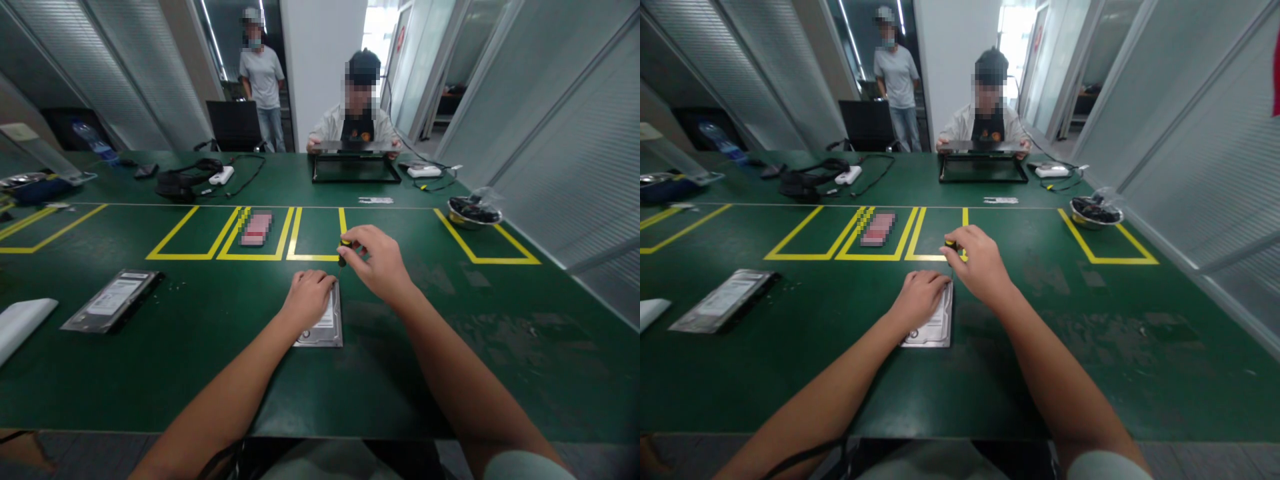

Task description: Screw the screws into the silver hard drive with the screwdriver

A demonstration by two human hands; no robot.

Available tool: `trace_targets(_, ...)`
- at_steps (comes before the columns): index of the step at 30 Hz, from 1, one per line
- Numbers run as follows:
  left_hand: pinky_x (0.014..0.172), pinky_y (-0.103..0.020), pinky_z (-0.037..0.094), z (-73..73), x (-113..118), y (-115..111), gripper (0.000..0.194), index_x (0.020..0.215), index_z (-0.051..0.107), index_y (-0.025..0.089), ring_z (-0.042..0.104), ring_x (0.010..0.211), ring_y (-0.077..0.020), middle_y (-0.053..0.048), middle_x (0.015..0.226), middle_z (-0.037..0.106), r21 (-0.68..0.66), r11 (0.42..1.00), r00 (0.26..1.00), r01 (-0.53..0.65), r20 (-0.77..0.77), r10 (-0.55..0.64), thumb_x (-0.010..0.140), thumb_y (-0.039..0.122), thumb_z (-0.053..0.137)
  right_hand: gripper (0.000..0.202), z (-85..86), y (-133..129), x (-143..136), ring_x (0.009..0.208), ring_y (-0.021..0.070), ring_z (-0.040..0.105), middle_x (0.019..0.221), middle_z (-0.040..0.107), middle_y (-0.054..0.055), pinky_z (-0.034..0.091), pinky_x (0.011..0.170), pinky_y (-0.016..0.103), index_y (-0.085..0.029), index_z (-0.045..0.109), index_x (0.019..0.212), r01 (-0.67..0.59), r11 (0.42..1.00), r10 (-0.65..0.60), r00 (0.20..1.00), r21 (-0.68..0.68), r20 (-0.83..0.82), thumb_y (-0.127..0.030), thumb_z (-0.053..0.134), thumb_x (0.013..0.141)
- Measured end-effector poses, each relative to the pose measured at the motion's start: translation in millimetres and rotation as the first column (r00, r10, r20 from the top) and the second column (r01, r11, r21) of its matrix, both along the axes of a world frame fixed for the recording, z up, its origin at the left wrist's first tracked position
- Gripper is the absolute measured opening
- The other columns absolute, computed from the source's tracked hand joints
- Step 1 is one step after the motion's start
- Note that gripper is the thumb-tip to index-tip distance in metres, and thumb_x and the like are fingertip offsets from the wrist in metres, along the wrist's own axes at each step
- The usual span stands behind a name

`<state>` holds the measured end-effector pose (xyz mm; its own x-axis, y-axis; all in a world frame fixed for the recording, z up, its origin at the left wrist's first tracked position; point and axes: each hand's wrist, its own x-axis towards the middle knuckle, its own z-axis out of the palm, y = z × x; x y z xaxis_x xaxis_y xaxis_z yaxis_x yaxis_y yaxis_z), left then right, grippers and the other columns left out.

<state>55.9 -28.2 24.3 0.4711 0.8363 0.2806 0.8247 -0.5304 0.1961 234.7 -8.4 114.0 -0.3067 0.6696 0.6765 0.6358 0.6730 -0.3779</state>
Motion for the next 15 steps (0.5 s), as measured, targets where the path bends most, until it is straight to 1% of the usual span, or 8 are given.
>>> trace_targets(2, 0.092, -0.045, 0.033, -0.2, 0, 0, 0.028, 0.118, 0.062, 0.026, 0.057, 0.108, -0.0246, -0.007, 0.112, 0.067, 0.005, 1.0, 1.0, -0.004, -0.002, 0.004, 0.099, 0.026, 0.042, 0.007, 4.9, 2, 1, 0.083, 0.0181, 0.062, 0.089, 0.068, 0.006, 0.049, 0.072, 0.03, -0.017, 0.067, 0.092, 0.016, 1.0, -0.015, 1.0, -0.024, 0.015, -0.022, 0.064, 0.088)
trace_targets(4, 0.092, -0.045, 0.032, -0.2, 1, 0, 0.028, 0.118, 0.062, 0.026, 0.056, 0.108, -0.0246, -0.007, 0.112, 0.067, 0.006, 1.0, 1.0, -0.006, -0.004, 0.006, 0.099, 0.026, 0.041, 0.006, 9.5, 4, 2, 0.082, 0.0177, 0.064, 0.087, 0.07, 0.005, 0.049, 0.072, 0.03, -0.017, 0.068, 0.09, 0.019, 0.998, -0.017, 0.999, -0.065, 0.04, -0.02, 0.064, 0.088)
trace_targets(9, 0.091, -0.046, 0.03, 0.7, 0, -1, 0.028, 0.119, 0.062, 0.027, 0.056, 0.107, -0.0246, -0.006, 0.112, 0.066, 0.005, 1.0, 1.0, -0.009, -0.004, 0.009, 0.099, 0.026, 0.041, 0.016, 18.8, 6, 8, 0.086, 0.0185, 0.068, 0.094, 0.075, 0.004, 0.05, 0.075, 0.031, -0.019, 0.071, 0.099, -0.005, 0.984, 0.02, 0.996, -0.181, 0.086, -0.015, 0.059, 0.088)
trace_targets(13, 0.091, -0.045, 0.03, 0.5, 0, -1, 0.028, 0.119, 0.062, 0.027, 0.056, 0.107, -0.0238, -0.006, 0.112, 0.066, -0.001, 1.0, 1.0, -0.009, 0.007, 0.009, 0.099, 0.026, 0.042, 0.024, 20.5, 6, 11, 0.088, 0.0184, 0.069, 0.103, 0.075, 0.005, 0.052, 0.078, 0.031, -0.019, 0.07, 0.11, -0.015, 0.981, 0.035, 0.994, -0.191, 0.104, -0.014, 0.057, 0.09)
trace_targets(15, 0.091, -0.044, 0.029, 0.2, 0, -2, 0.028, 0.119, 0.062, 0.028, 0.056, 0.107, -0.0236, -0.006, 0.112, 0.067, -0.002, 1.0, 1.0, -0.011, 0.012, 0.011, 0.099, 0.025, 0.042, 0.023, 19.3, 7, 11, 0.092, 0.019, 0.068, 0.105, 0.074, 0.005, 0.052, 0.081, 0.032, -0.018, 0.07, 0.109, -0.021, 0.986, 0.04, 0.993, -0.163, 0.109, -0.015, 0.058, 0.09)
